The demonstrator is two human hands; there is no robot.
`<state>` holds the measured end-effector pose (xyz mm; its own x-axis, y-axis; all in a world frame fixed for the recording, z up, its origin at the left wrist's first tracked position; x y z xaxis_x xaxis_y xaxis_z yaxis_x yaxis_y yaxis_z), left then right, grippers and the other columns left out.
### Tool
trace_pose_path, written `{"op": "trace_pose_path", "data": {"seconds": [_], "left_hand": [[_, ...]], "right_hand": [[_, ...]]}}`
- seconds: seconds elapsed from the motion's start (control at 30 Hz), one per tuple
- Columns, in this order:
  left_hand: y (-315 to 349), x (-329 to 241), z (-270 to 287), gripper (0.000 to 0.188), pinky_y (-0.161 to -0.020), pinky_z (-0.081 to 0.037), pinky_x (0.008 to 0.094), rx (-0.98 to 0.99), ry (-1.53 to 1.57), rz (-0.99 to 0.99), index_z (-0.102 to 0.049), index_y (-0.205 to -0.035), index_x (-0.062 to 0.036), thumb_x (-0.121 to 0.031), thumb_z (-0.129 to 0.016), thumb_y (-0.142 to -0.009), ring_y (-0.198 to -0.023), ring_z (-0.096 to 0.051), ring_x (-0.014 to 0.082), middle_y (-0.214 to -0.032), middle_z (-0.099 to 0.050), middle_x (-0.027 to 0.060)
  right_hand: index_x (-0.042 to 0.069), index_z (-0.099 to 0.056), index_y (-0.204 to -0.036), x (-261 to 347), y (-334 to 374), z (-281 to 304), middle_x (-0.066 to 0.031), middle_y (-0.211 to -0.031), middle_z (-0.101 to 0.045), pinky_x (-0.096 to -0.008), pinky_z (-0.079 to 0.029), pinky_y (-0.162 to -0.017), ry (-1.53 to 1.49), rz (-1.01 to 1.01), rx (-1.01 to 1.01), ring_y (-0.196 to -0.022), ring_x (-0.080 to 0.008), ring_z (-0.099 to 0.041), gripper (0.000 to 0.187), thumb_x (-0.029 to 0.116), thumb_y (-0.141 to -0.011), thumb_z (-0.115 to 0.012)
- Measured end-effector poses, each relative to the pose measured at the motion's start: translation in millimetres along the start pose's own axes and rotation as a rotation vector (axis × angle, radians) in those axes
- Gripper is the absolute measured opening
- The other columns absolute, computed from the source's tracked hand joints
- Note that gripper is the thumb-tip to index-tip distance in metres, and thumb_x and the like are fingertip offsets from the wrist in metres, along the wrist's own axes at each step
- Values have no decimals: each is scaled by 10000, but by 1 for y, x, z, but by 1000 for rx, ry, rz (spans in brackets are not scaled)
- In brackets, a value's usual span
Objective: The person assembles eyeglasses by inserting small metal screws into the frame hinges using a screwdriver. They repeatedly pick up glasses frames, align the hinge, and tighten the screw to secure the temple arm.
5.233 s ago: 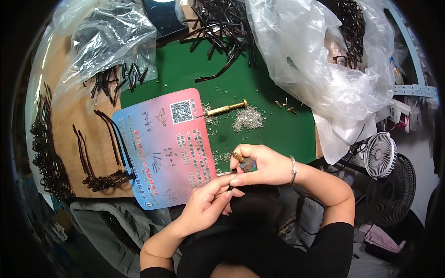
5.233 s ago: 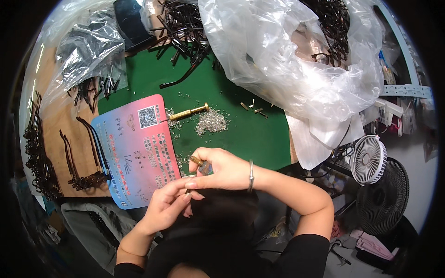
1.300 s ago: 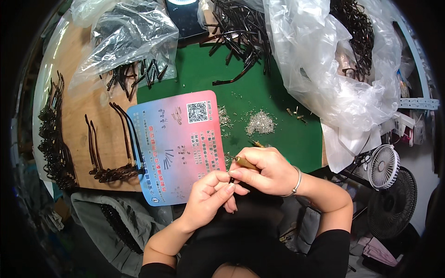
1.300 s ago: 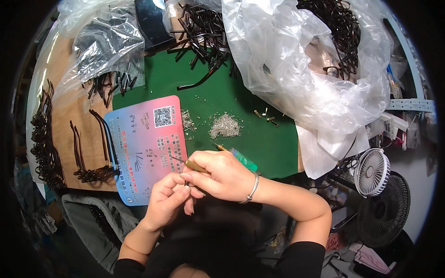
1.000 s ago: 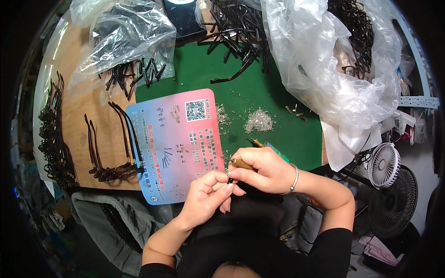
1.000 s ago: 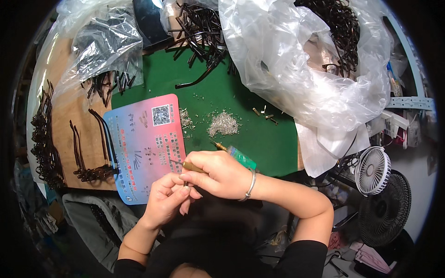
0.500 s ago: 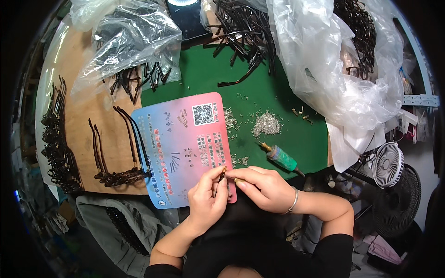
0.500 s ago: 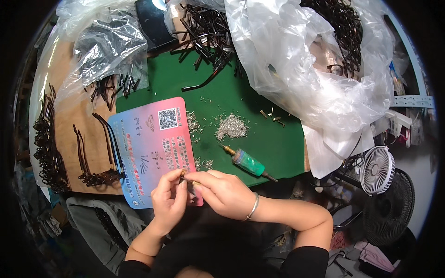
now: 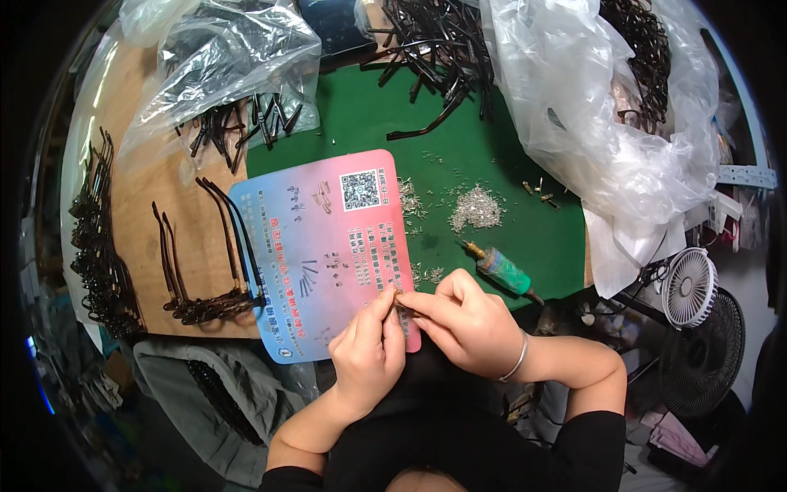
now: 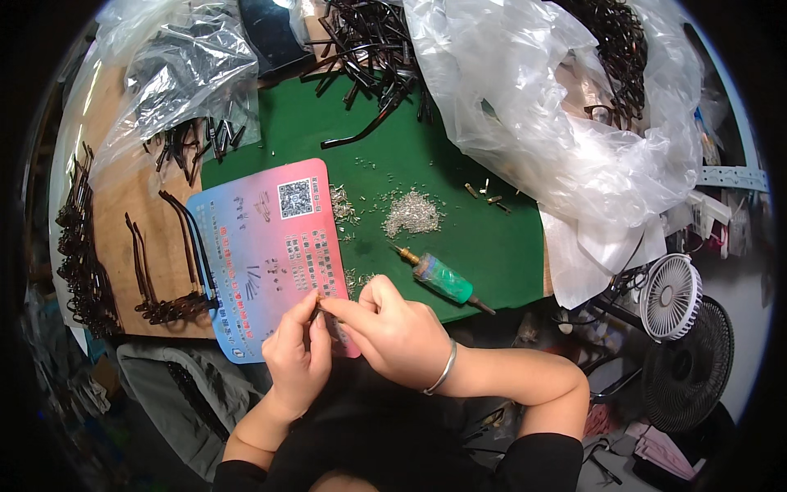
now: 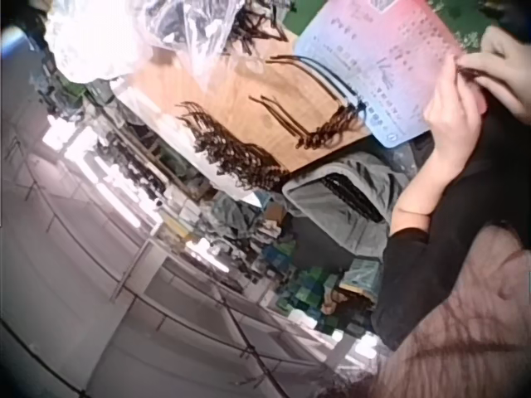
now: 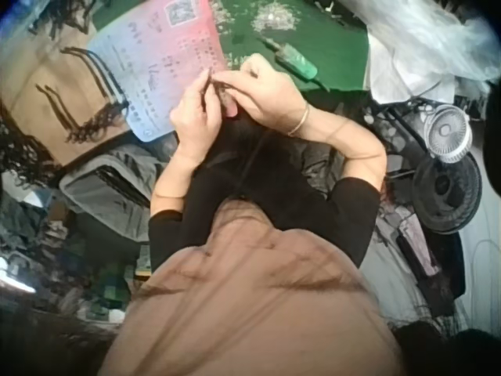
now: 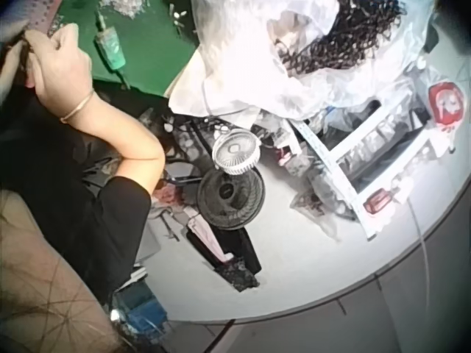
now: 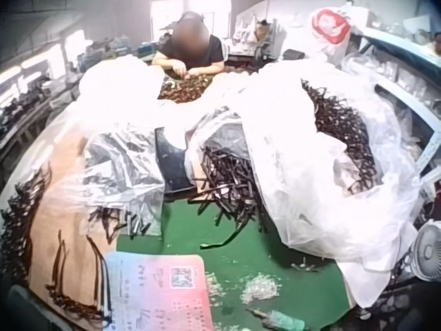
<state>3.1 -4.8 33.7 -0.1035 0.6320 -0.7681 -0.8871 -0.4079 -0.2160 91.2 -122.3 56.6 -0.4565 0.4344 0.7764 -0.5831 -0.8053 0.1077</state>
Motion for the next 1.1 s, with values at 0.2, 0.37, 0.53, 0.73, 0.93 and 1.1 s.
{"op": "trace_pose_path", "data": {"seconds": [0.2, 0.37, 0.53, 0.73, 0.93, 1.1], "left_hand": [[-1, -5, 1, 282, -615, -527, 288, -39, 0, -22, -597, -1045, 62, 81, -605, -764, -669, -666, 221, -824, -673, 145], [5, -6, 1, 290, -588, -518, 280, -26, -51, -35, -594, -1055, 69, 82, -607, -765, -626, -658, 220, -797, -673, 145], [6, -1, -4, 271, -576, -514, 277, -12, -79, -24, -590, -1046, 70, 81, -595, -776, -620, -656, 218, -805, -673, 145], [10, 11, -16, 253, -604, -526, 289, -44, -4, 35, -576, -1037, 81, 93, -575, -784, -673, -674, 230, -819, -674, 149], [11, 17, -20, 233, -625, -534, 290, -58, 24, 65, -573, -1024, 86, 101, -564, -791, -702, -680, 235, -828, -674, 163], [10, 15, -19, 228, -628, -535, 288, -58, 27, 73, -573, -1021, 85, 103, -560, -794, -712, -682, 234, -825, -673, 164]], "right_hand": [[15, -583, -874, -9, 7, -7, -109, -759, -508, -331, -480, -499, 33, 185, -198, -581, -236, -575, 107, 63, -784, -614], [26, -566, -839, -22, 5, -15, -134, -763, -580, -354, -495, -531, -406, -90, 60, -601, -294, -578, 100, 124, -839, -588], [22, -569, -855, -12, 6, -18, -112, -751, -553, -322, -495, -511, -100, 52, -130, -576, -260, -585, 124, 140, -831, -600], [9, -566, -845, -16, 6, -26, -79, -724, -491, -282, -474, -456, 235, 288, -215, -550, -206, -587, 132, 132, -820, -607], [14, -591, -816, -32, -8, -29, -146, -667, -564, -366, -451, -526, -269, -217, 75, -584, -307, -569, 197, 188, -897, -544], [32, -588, -788, -24, -9, -22, -124, -660, -554, -352, -452, -529, -107, -127, 32, -578, -304, -562, 181, 190, -875, -568]]}}
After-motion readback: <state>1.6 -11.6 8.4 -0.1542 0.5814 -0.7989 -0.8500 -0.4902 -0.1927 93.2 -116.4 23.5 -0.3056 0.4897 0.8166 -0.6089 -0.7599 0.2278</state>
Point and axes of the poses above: each hand's wrist, its own y-axis away from the middle knuckle, its own z-axis out of the back of the hand, x = y × z, the point moved 3 cm from there along -y, towards the middle knuckle
